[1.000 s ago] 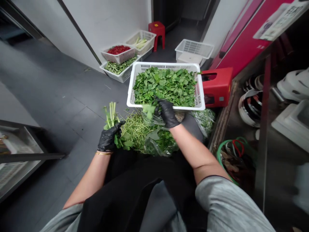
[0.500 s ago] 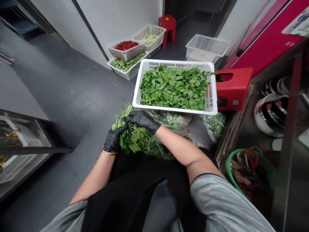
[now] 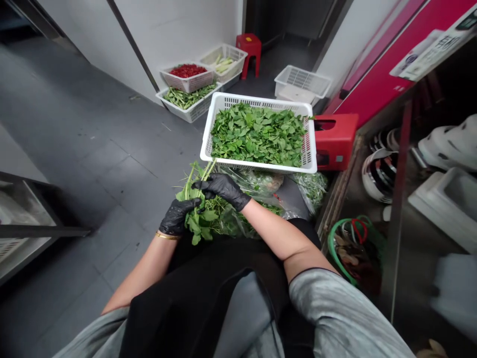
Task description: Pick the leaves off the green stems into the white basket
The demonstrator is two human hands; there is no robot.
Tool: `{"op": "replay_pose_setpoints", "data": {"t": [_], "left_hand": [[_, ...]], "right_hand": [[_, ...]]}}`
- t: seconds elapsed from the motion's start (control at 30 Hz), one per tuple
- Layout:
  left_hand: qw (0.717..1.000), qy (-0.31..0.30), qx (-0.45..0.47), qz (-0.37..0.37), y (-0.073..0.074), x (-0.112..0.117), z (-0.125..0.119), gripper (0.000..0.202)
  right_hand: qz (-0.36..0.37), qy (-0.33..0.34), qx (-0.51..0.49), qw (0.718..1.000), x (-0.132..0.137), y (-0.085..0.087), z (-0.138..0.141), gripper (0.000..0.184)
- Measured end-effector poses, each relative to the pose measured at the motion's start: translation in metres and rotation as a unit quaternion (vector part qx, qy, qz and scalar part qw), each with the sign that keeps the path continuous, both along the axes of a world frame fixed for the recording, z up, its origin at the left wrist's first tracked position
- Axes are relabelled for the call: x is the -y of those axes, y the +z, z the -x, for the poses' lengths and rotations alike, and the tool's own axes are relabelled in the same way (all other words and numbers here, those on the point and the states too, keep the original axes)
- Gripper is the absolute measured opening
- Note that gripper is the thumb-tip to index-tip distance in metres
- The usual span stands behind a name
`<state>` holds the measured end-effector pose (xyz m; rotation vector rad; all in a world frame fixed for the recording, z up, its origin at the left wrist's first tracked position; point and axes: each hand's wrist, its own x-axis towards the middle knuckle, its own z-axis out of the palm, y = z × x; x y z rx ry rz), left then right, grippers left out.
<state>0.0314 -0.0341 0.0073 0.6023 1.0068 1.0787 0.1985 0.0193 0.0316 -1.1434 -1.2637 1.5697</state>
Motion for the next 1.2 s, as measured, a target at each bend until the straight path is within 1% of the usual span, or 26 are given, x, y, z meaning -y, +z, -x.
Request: {"op": "replay_pose_setpoints", "data": {"t": [0.1, 0.13, 0.17, 0.2, 0.23, 0.27, 0.33, 0.37, 0.4, 0.43, 0.47, 0.53, 0.57, 0.63, 0.7, 0.73, 0.77, 0.8, 0.83, 0.87, 0.9, 0.97, 1.03, 1.1, 1.13, 1.2], "left_hand": [[1.000, 0.008, -0.014, 0.003, -0.002, 0.005, 0.004, 0.048], [0.999, 0.010, -0.027, 0.015, -0.003, 0.007, 0.007, 0.045], [0.999, 0.012, -0.043, 0.028, -0.004, 0.008, 0.009, 0.043], [0.997, 0.015, -0.061, 0.034, -0.006, 0.009, 0.012, 0.042], [0.997, 0.015, -0.076, 0.028, -0.007, 0.010, 0.014, 0.042], [0.996, 0.014, -0.088, 0.013, -0.009, 0.011, 0.015, 0.043], [0.991, 0.017, -0.127, -0.030, -0.012, 0.010, 0.015, 0.041], [0.985, 0.020, -0.161, -0.049, -0.013, 0.010, 0.014, 0.038], [0.976, 0.026, -0.205, -0.063, -0.013, 0.009, 0.012, 0.036], [0.963, 0.037, -0.256, -0.076, -0.014, 0.009, 0.009, 0.034], [0.946, 0.050, -0.308, -0.091, -0.014, 0.008, 0.007, 0.032], [0.905, 0.075, -0.396, -0.138, -0.015, 0.009, 0.002, 0.029], [0.882, 0.084, -0.430, -0.173, -0.016, 0.009, 0.001, 0.029], [0.828, 0.081, -0.499, -0.242, -0.018, 0.010, 0.002, 0.029], [0.769, 0.059, -0.570, -0.284, -0.021, 0.011, 0.004, 0.028], [0.745, 0.045, -0.599, -0.290, -0.021, 0.011, 0.006, 0.026], [0.730, 0.037, -0.617, -0.290, -0.022, 0.010, 0.007, 0.024], [0.728, 0.032, -0.622, -0.287, -0.022, 0.010, 0.007, 0.022], [0.741, 0.032, -0.610, -0.280, -0.022, 0.009, 0.006, 0.021], [0.769, 0.036, -0.581, -0.263, -0.021, 0.008, 0.005, 0.021], [0.809, 0.043, -0.538, -0.235, -0.020, 0.006, 0.003, 0.022], [0.895, 0.058, -0.416, -0.151, -0.017, 0.002, 0.001, 0.027], [0.960, 0.069, -0.268, -0.049, -0.013, -0.003, 0.002, 0.031], [0.990, 0.057, -0.122, 0.045, -0.009, -0.008, 0.004, 0.031], [0.994, 0.043, -0.062, 0.083, -0.007, -0.009, 0.004, 0.030], [0.993, 0.011, 0.001, 0.116, -0.005, -0.010, 0.001, 0.026]], "right_hand": [[-0.009, 0.114, 0.047, 0.992, 0.001, 0.006, -0.020, 0.033], [-0.012, 0.133, 0.059, 0.989, -0.001, 0.006, -0.031, 0.030], [-0.014, 0.129, 0.064, 0.989, -0.006, 0.006, -0.043, 0.027], [-0.019, 0.094, 0.058, 0.994, -0.011, 0.006, -0.055, 0.024], [-0.026, 0.028, 0.037, 0.999, -0.016, 0.005, -0.067, 0.023], [-0.033, -0.059, 0.003, 0.998, -0.020, 0.005, -0.076, 0.021], [-0.038, -0.223, -0.071, 0.972, -0.023, 0.007, -0.087, 0.020], [-0.036, -0.265, -0.096, 0.959, -0.020, 0.011, -0.088, 0.020], [-0.032, -0.267, -0.104, 0.957, -0.014, 0.017, -0.086, 0.021], [-0.028, -0.234, -0.097, 0.967, -0.007, 0.024, -0.082, 0.024], [-0.024, -0.179, -0.078, 0.980, 0.002, 0.033, -0.077, 0.029], [-0.003, -0.069, -0.032, 0.997, 0.018, 0.050, -0.066, 0.047], [0.014, -0.041, -0.015, 0.999, 0.023, 0.057, -0.062, 0.055], [0.039, -0.044, -0.004, 0.998, 0.027, 0.062, -0.058, 0.061], [0.051, -0.056, -0.002, 0.997, 0.025, 0.055, -0.056, 0.055], [0.065, -0.041, 0.007, 0.997, 0.023, 0.048, -0.054, 0.051], [0.085, -0.016, 0.021, 0.996, 0.020, 0.040, -0.051, 0.045], [0.107, 0.008, 0.033, 0.994, 0.017, 0.030, -0.047, 0.041], [0.125, 0.025, 0.037, 0.991, 0.013, 0.021, -0.044, 0.038], [0.133, 0.030, 0.027, 0.990, 0.010, 0.013, -0.042, 0.038], [0.126, 0.015, 0.000, 0.992, 0.005, 0.007, -0.042, 0.038], [0.077, -0.063, -0.096, 0.990, -0.004, 0.001, -0.053, 0.035], [0.026, -0.153, -0.193, 0.969, -0.013, 0.003, -0.074, 0.033], [0.007, -0.207, -0.230, 0.951, -0.016, 0.006, -0.094, 0.035], [0.013, -0.204, -0.217, 0.955, -0.015, 0.006, -0.099, 0.036], [0.041, -0.153, -0.142, 0.977, -0.005, 0.002, -0.093, 0.037]]}}
